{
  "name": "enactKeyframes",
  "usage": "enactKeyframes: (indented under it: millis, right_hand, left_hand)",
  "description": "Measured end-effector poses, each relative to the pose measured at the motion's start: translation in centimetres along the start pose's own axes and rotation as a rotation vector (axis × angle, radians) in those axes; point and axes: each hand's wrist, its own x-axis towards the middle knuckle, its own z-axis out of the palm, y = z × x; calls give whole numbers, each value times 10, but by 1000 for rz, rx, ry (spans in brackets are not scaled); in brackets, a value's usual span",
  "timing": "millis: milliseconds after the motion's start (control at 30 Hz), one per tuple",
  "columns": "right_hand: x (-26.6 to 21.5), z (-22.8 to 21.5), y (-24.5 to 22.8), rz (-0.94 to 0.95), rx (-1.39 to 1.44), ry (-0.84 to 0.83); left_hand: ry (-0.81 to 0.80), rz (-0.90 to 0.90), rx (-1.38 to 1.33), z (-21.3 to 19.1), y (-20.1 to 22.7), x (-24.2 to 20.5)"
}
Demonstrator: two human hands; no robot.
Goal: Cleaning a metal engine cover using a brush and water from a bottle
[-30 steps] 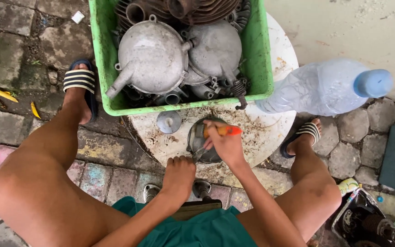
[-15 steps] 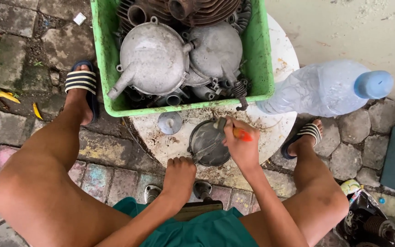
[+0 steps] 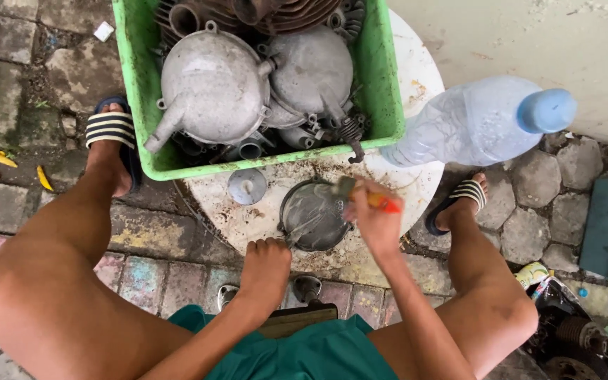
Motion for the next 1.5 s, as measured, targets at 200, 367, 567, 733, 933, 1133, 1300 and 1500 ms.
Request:
enactKeyframes:
  millis: [200, 367, 567, 733, 933, 1133, 1300, 1500]
  right_hand:
    - [10, -9, 19, 119, 52, -83]
    - [-1, -26, 22, 167, 117, -159]
    - [-12, -38, 26, -241, -54, -168]
    - [-18, -43, 24, -94, -17, -130]
    - [-32, -40, 23, -81, 46, -236]
    - [-21, -44, 28, -259, -88, -146]
    - [-36, -33, 35, -569, -218, -241]
    - [-24, -37, 28, -23, 159, -225]
  left_hand:
    - [-11, -2, -8, 4, -2, 2]
    - [-18, 17, 5, 4, -3, 2]
    - [-109, 6, -22, -16, 1, -2]
    - [-109, 0, -28, -11, 1, -2]
    - [-101, -15, 23, -15, 4, -2]
    - [-52, 4, 65, -1, 1, 1]
    - [-47, -11, 96, -2, 2, 4]
    - [-70, 12, 82, 3, 0, 4]
